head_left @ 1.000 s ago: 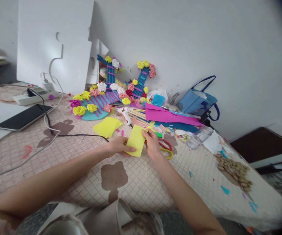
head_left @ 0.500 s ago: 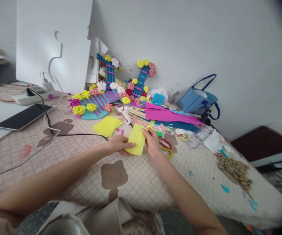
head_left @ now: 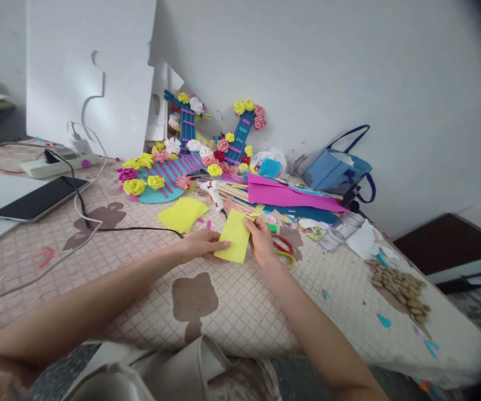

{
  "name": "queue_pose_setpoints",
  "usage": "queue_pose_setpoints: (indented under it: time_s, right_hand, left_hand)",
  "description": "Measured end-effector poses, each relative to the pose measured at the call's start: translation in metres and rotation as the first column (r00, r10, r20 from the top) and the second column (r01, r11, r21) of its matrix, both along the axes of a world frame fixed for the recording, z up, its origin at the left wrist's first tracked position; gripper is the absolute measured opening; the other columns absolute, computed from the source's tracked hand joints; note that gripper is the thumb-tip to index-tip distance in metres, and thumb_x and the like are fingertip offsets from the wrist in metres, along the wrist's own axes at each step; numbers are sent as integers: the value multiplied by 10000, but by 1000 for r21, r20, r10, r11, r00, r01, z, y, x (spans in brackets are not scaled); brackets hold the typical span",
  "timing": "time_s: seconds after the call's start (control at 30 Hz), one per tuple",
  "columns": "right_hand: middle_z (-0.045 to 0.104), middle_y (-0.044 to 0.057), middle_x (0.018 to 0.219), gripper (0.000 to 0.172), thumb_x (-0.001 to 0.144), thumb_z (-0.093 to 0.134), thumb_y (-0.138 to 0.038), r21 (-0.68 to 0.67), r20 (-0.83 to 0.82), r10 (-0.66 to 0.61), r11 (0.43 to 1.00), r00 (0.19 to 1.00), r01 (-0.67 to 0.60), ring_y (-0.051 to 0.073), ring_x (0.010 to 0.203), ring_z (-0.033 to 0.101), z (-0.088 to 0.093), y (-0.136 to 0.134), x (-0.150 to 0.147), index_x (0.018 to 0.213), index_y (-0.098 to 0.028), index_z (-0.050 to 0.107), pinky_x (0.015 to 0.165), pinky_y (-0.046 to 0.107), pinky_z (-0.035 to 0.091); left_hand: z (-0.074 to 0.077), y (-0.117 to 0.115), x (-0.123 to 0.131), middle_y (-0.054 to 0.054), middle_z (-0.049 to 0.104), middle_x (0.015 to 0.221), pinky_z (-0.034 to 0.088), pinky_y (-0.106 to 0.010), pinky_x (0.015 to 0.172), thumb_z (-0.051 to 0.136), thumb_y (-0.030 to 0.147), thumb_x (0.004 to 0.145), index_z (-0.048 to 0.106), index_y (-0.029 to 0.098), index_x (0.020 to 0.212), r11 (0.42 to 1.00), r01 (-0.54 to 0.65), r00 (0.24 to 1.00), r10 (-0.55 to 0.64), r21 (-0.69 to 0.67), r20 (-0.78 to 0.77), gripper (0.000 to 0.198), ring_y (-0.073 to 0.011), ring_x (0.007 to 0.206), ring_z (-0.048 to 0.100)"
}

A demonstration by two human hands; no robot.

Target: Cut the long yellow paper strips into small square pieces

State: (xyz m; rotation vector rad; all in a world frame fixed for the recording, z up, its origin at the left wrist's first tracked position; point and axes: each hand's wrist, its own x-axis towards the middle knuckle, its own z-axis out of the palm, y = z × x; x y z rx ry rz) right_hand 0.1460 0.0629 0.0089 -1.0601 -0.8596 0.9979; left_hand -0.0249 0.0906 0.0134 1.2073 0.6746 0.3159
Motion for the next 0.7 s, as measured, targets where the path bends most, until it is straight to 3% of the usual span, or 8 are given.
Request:
queue_pose_setpoints:
  time_s: [0.1, 0.27, 0.4, 0.57, 0.7]
  right_hand:
    - [593, -32, 660, 212, 628, 664, -366, -11, 3, 27, 1000, 1000, -27, 146, 617, 538, -2, 1, -1, 675, -209, 529, 558, 263, 421]
    - [628, -25, 714, 237, 653, 655, -409, -53, 10, 95, 994, 995, -94, 152, 645, 571, -3, -1, -3, 743, -219, 546, 536, 252, 428]
    - [646, -9, 755, 269, 677, 647, -439, -166, 18, 240, 958, 971, -233, 151, 646, 585, 3, -8, -6, 805, -219, 561, 492, 237, 425]
    - [660, 16, 828, 353, 621, 720, -332, -195, 170, 350, 928, 921, -317, 154, 639, 583, 3, -13, -11, 925, -216, 584, 418, 212, 407]
    - [663, 15, 823, 354, 601, 736, -282, -176, 238, 341, 936, 909, -305, 150, 622, 578, -3, -11, -12, 918, -219, 591, 429, 224, 423]
  left_hand:
    - [0, 1, 1, -102, 695, 894, 518, -294, 740, 748, 444, 587, 653, 101, 869, 994, -107, 993, 107, -4, 43, 453, -202, 841, 651]
    - [0, 1, 2, -77, 695, 799, 515, -307, 687, 773, 421, 546, 648, 103, 818, 980, -189, 982, 187, 64, 40, 437, -212, 781, 655]
    - [2, 5, 0, -65, 687, 748, 506, -319, 683, 759, 445, 550, 625, 108, 781, 953, -280, 960, 275, 116, 57, 430, -210, 757, 651]
    - [2, 11, -2, 0, 613, 568, 444, -232, 512, 738, 470, 562, 563, 126, 645, 893, -386, 922, 384, 231, 54, 395, -136, 554, 592]
    - [2, 11, -2, -14, 638, 622, 458, -241, 533, 731, 472, 572, 602, 118, 711, 887, -399, 916, 396, 234, 61, 401, -140, 568, 597]
